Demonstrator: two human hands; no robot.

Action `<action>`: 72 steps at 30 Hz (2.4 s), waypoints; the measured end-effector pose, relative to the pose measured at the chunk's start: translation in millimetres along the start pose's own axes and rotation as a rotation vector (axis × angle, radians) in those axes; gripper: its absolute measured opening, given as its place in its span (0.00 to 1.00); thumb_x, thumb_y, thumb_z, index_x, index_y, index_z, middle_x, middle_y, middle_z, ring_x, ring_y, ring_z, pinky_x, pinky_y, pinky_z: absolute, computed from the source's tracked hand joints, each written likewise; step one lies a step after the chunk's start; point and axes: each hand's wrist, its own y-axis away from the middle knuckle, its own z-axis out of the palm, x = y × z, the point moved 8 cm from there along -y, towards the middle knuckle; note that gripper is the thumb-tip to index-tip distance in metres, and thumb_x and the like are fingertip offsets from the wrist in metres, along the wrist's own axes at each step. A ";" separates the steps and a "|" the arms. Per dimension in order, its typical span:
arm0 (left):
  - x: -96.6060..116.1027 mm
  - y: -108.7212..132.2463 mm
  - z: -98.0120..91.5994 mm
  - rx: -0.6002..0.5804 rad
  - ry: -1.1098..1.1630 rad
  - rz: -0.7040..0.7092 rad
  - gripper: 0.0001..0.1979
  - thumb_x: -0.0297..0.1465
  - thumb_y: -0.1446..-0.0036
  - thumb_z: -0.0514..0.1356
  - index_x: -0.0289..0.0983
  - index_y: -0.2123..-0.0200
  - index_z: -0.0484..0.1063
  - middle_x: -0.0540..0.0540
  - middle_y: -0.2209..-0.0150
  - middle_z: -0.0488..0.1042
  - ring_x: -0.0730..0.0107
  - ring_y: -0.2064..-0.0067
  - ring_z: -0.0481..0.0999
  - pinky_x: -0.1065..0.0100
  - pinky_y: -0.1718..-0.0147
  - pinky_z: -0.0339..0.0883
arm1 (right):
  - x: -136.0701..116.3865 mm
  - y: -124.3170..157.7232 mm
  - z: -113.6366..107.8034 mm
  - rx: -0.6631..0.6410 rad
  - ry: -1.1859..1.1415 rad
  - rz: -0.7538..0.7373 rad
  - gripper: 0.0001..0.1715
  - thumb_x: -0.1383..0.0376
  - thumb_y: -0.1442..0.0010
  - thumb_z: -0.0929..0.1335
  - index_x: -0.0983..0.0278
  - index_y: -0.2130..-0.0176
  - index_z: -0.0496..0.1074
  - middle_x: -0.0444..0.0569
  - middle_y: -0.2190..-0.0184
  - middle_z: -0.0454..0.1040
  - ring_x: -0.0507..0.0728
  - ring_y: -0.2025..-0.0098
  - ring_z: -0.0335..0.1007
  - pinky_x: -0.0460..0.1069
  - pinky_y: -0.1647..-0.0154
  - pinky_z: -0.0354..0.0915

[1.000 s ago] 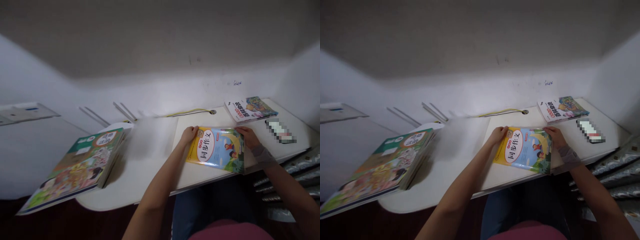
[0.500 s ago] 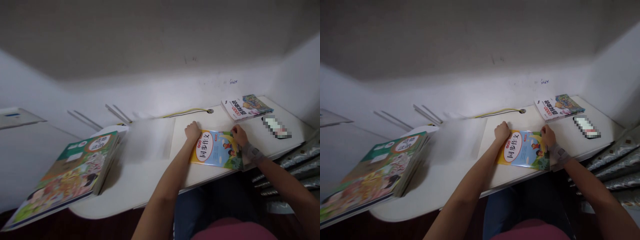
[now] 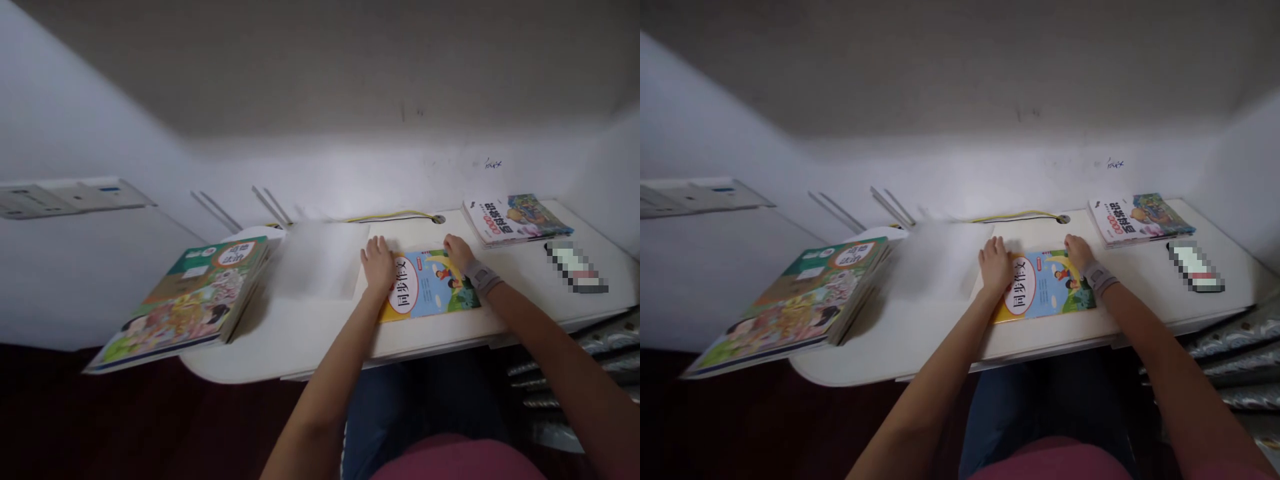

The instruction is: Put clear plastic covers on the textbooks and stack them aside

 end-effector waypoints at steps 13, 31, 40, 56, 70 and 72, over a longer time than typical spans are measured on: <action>42.9 31.5 41.9 -0.286 -0.076 0.269 0.32 0.43 0.39 0.41 0.32 0.36 0.49 0.33 0.34 0.48 0.42 0.35 0.45 0.41 0.42 0.40 | -80.9 18.6 10.3 -0.058 -0.006 -0.293 0.25 0.64 0.36 0.57 0.72 0.43 0.60 0.62 0.42 0.62 0.61 0.40 0.54 0.57 0.41 0.50; -19.6 18.0 29.9 -0.213 0.047 0.069 0.33 0.44 0.40 0.46 0.25 0.39 0.54 0.26 0.37 0.52 0.46 0.35 0.49 0.52 0.40 0.45 | -15.2 42.3 10.8 -0.193 0.185 -0.284 0.33 0.55 0.36 0.56 0.75 0.40 0.57 0.62 0.39 0.58 0.64 0.37 0.51 0.58 0.39 0.50; -53.6 0.1 14.2 -0.165 0.748 -0.226 0.25 0.31 0.45 0.54 0.33 0.43 0.59 0.34 0.45 0.66 0.57 0.43 0.65 0.55 0.45 0.58 | -20.4 36.4 9.5 -0.144 0.155 -0.231 0.28 0.58 0.36 0.57 0.72 0.43 0.62 0.62 0.42 0.64 0.64 0.39 0.56 0.59 0.41 0.51; -60.6 -26.3 23.3 -0.456 1.269 -0.284 0.19 0.35 0.70 0.70 0.33 0.72 0.71 0.49 0.78 0.74 0.73 0.77 0.72 0.70 0.75 0.67 | -9.5 11.9 -34.1 -0.160 -0.190 -0.234 0.18 0.63 0.43 0.64 0.66 0.55 0.72 0.55 0.60 0.75 0.59 0.57 0.69 0.53 0.53 0.62; -68.4 -27.7 24.5 -0.377 0.855 -0.327 0.16 0.43 0.50 0.59 0.34 0.74 0.68 0.44 0.77 0.73 0.64 0.72 0.74 0.68 0.75 0.63 | 38.1 4.8 -30.7 -0.052 -0.204 0.254 0.29 0.47 0.42 0.57 0.64 0.81 0.65 0.41 0.87 0.60 0.50 0.82 0.56 0.46 0.81 0.51; -67.3 -28.6 24.9 -0.344 0.706 -0.326 0.13 0.40 0.49 0.58 0.35 0.71 0.69 0.42 0.72 0.75 0.62 0.67 0.75 0.67 0.72 0.64 | 41.9 5.3 -22.6 -0.042 -0.131 0.297 0.27 0.49 0.43 0.60 0.63 0.83 0.64 0.42 0.87 0.61 0.51 0.80 0.57 0.46 0.79 0.49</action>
